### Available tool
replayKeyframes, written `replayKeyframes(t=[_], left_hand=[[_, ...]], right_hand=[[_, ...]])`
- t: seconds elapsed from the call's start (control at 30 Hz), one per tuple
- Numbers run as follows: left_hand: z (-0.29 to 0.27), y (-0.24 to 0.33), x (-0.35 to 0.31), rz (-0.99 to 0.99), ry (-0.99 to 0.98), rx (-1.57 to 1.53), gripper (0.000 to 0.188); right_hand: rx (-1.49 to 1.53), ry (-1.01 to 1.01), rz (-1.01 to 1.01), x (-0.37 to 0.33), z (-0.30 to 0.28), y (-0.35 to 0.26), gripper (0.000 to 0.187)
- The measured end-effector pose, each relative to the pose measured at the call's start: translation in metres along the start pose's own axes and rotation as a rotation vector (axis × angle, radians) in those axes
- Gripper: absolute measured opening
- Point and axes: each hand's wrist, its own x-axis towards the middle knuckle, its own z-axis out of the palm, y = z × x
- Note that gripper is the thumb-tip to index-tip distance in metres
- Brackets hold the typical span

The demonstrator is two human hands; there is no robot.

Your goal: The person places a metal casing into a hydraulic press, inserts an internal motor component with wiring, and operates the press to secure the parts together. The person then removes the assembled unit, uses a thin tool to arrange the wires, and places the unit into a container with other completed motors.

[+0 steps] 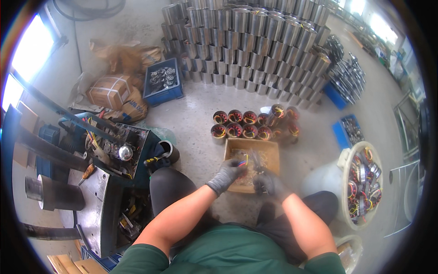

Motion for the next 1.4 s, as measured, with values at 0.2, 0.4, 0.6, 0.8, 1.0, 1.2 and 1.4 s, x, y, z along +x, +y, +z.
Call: replayKeyframes(t=[0.2,0.4,0.6,0.8,1.0,1.2,1.4], left_hand=[[0.0,-0.009,0.009,0.104,0.096,0.209,0.028],[0.007,0.007,-0.003,0.019,0.101,0.436,0.034],[0.006,0.009,-0.007,-0.019,0.084,0.379,0.035],[0.008,0.009,-0.001,-0.071,0.132,0.072,0.024],[-0.006,-0.016,0.012,0.093,0.187,0.267,0.019],[-0.006,-0.021,0.013,0.182,0.157,0.568,0.025],[-0.005,-0.004,0.001,0.2,0.19,0.823,0.029]], right_hand=[[-0.682,-0.169,-0.462,0.029,-0.036,0.017,0.044],[-0.965,0.018,-0.629,0.027,-0.039,0.021,0.045],[-0.798,-0.01,-0.024,-0.01,-0.001,-0.02,0.042],[-0.295,-0.066,0.067,-0.012,-0.011,-0.02,0.037],[-0.749,-0.006,0.011,-0.015,0.0,-0.027,0.045],[-0.825,-0.079,-0.194,0.003,-0.022,-0.007,0.044],[-0.578,-0.032,0.112,-0.013,-0.003,-0.026,0.025]])
